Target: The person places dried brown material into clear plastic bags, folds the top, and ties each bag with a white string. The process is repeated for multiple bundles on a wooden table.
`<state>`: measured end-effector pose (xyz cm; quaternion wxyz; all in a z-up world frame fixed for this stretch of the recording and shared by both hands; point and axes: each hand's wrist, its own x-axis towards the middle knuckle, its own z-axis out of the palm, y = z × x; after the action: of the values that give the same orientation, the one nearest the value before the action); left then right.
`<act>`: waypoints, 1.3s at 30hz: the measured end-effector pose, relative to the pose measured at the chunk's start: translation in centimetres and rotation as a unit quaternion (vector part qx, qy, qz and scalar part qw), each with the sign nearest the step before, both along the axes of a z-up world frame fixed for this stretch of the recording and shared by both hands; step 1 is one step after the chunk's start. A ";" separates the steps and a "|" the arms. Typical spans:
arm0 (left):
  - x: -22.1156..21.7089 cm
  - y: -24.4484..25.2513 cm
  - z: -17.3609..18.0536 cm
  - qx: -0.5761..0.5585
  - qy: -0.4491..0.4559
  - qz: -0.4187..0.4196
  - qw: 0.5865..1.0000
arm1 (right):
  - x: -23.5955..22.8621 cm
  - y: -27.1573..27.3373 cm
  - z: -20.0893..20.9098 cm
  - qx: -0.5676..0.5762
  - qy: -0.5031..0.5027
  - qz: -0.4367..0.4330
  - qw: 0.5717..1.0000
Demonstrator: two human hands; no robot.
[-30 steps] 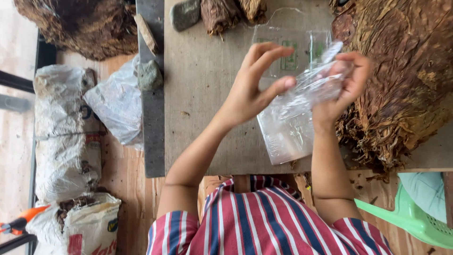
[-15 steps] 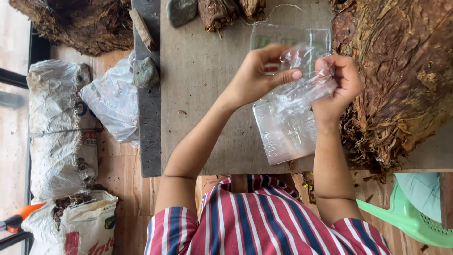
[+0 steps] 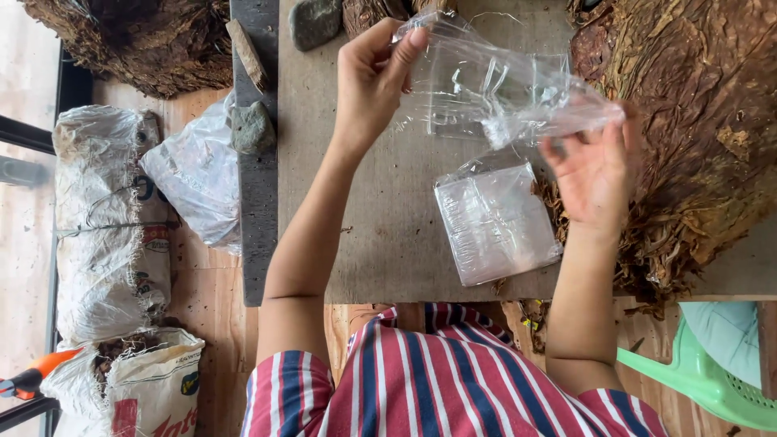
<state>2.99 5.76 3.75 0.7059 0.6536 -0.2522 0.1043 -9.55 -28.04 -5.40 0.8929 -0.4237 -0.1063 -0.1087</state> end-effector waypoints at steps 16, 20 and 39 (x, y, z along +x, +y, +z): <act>-2.5 -1.1 -1.4 -0.013 0.025 -0.011 1.000 | 1.4 3.9 -1.0 0.133 0.125 0.084 0.980; -3.0 -1.5 -0.8 -0.083 0.027 -0.071 0.994 | 1.7 4.5 -0.9 0.162 0.160 0.079 0.971; 0.5 4.5 -3.3 -0.034 0.080 0.010 0.996 | 0.2 2.0 1.7 0.062 0.017 0.049 0.997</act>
<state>3.46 10.30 0.41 0.7444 0.6381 -0.1849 0.0668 -9.31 -26.06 -3.72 0.9235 -0.3634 -0.1048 -0.0644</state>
